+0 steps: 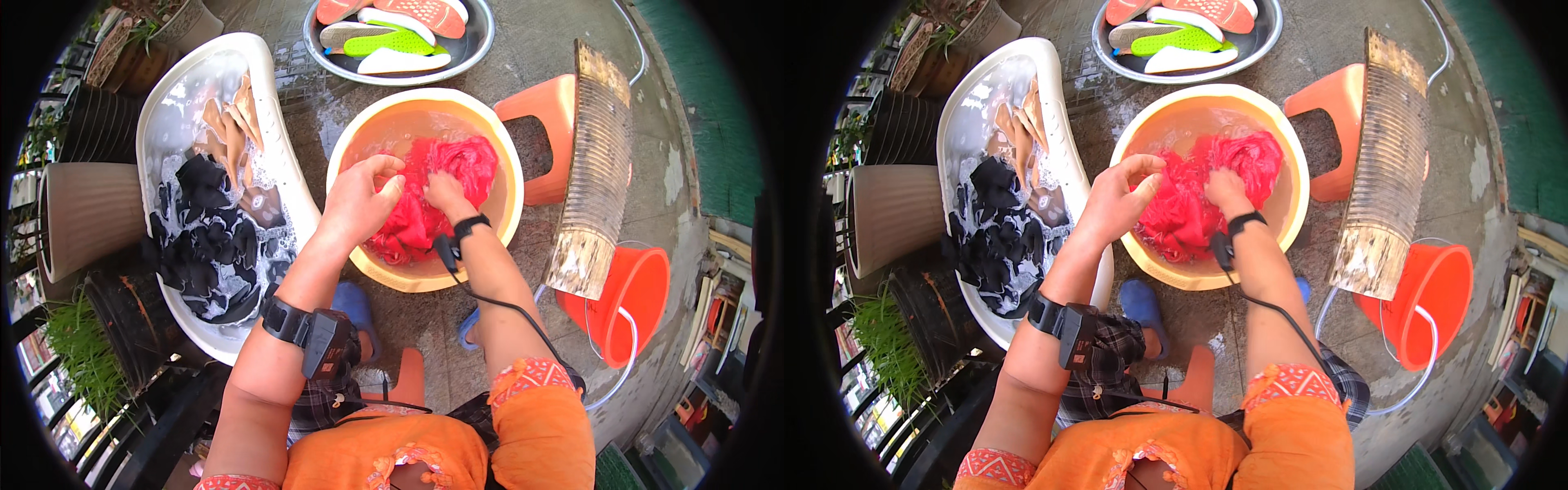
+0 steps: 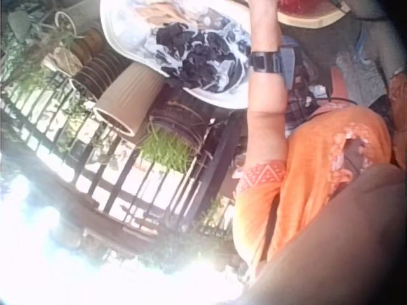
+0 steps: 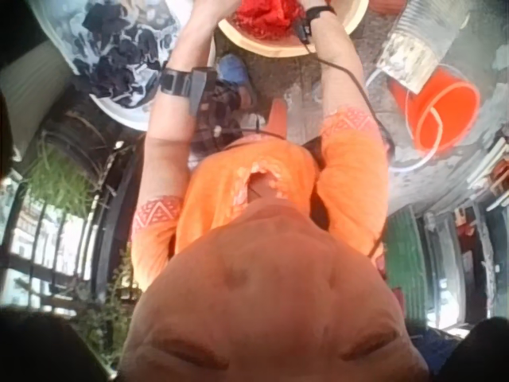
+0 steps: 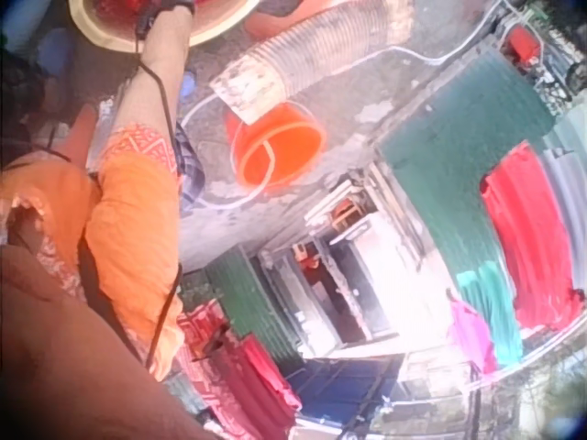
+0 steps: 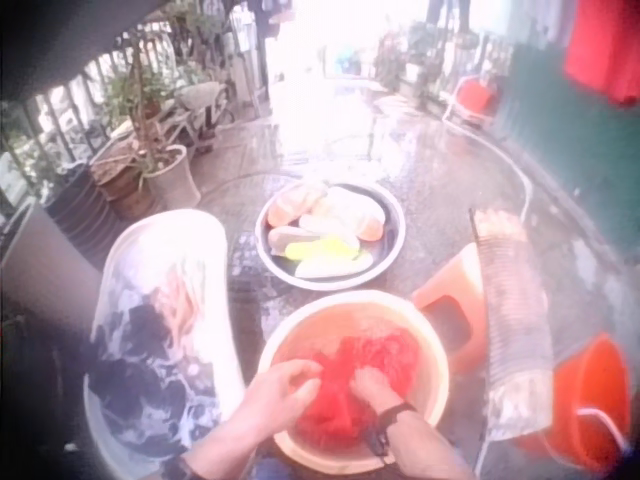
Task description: The person washes clothes by hand in two basins, transferring items between them and rinsing with water from a red bucket. They scrub and wring dark and red garments, then place the rinsed items into a separate basin.
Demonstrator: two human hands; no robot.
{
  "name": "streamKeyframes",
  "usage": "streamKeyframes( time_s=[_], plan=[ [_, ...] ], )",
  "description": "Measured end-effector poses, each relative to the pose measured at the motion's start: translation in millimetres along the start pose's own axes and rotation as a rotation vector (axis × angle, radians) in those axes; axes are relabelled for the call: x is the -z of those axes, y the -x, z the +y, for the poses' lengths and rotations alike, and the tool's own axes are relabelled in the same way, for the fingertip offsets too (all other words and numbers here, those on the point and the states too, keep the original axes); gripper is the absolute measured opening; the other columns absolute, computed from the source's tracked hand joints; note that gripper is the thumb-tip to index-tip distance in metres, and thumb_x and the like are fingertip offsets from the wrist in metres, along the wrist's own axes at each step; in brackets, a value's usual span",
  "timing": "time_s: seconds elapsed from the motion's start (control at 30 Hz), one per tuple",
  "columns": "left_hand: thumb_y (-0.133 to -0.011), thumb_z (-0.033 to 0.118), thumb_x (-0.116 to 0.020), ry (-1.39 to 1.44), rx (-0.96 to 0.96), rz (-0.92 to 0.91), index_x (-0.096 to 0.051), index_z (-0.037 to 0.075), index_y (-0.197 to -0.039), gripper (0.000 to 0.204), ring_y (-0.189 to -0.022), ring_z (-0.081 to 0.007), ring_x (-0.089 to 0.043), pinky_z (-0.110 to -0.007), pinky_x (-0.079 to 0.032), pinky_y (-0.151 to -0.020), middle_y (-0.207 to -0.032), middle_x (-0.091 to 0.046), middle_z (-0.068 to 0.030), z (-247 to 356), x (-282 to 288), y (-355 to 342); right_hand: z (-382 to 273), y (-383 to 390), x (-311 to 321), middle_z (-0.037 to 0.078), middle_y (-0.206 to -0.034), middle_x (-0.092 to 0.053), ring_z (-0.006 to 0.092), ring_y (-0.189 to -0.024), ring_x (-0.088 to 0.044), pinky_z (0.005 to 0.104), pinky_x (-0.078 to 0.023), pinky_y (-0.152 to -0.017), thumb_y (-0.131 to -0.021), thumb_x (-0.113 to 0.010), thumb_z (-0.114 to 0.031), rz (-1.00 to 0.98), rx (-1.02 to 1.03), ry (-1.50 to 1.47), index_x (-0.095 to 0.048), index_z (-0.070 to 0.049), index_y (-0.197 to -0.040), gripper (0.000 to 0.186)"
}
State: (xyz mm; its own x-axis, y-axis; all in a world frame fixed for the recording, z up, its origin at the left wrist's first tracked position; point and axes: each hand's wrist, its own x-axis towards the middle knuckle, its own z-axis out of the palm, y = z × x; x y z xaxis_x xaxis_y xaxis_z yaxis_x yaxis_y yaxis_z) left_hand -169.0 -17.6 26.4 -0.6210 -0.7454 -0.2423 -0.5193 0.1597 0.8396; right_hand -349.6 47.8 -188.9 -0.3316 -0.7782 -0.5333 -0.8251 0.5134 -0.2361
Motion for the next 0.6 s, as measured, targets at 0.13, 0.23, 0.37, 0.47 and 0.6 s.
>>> streamKeyframes(
  time_s=[0.13,0.23,0.37,0.47,0.6],
  plan=[
    [-0.084,0.013,-0.058,0.01,-0.04,0.044,-0.06,-0.001,-0.104,0.023,-0.088,-0.0158,-0.062,-0.028,-0.047,-0.081,-0.094,-0.065,-0.011,-8,-6,-2,43,27,40,0.022,-0.083,-0.063,0.0344,-0.083,-0.061,0.0426,-0.047,-0.078,-0.078,-0.055,-0.032,0.165,-0.136,-0.296,-0.063,-0.001,-0.094,0.036],
    [-0.086,0.013,-0.057,0.232,0.021,0.027,-0.06,0.0,-0.104,0.023,-0.089,-0.0147,-0.061,-0.027,-0.046,-0.081,-0.095,-0.065,-0.0102,-13,-13,-4,53,53,49,0.023,-0.085,-0.062,0.0378,-0.077,-0.059,0.0453,-0.045,-0.074,-0.079,-0.057,-0.044,0.8,-0.125,-0.722,-0.062,0.002,-0.094,0.048],
    [-0.085,0.011,-0.057,0.433,-0.015,0.08,-0.061,0.003,-0.102,0.019,-0.1,-0.0132,-0.054,-0.027,-0.041,-0.089,-0.103,-0.06,-0.0043,-11,-26,-6,41,98,34,0.02,-0.092,-0.063,0.0338,-0.089,-0.06,0.0411,-0.045,-0.084,-0.07,-0.065,-0.046,0.135,0.074,-0.151,-0.066,-0.004,-0.086,0.045],
    [-0.089,0.021,-0.053,0.655,0.234,-0.015,-0.048,0.008,-0.123,0.037,-0.116,-0.0197,-0.044,-0.037,-0.034,-0.098,-0.121,-0.052,-0.0086,-8,-38,-2,42,115,52,0.018,-0.09,-0.063,0.032,-0.087,-0.06,0.041,-0.047,-0.079,-0.069,-0.066,-0.035,0.393,-0.135,-0.348,-0.065,-0.005,-0.086,0.035],
    [-0.086,0.049,-0.048,0.881,0.648,-0.09,-0.03,0.018,-0.135,0.061,-0.131,-0.0437,-0.013,-0.069,-0.017,-0.094,-0.144,-0.021,-0.0144,7,-69,1,4,135,98,0.018,-0.086,-0.06,0.0344,-0.083,-0.057,0.0405,-0.046,-0.074,-0.066,-0.065,-0.014,0.773,0.088,-0.479,-0.059,0.0,-0.08,0.02]
  ],
)
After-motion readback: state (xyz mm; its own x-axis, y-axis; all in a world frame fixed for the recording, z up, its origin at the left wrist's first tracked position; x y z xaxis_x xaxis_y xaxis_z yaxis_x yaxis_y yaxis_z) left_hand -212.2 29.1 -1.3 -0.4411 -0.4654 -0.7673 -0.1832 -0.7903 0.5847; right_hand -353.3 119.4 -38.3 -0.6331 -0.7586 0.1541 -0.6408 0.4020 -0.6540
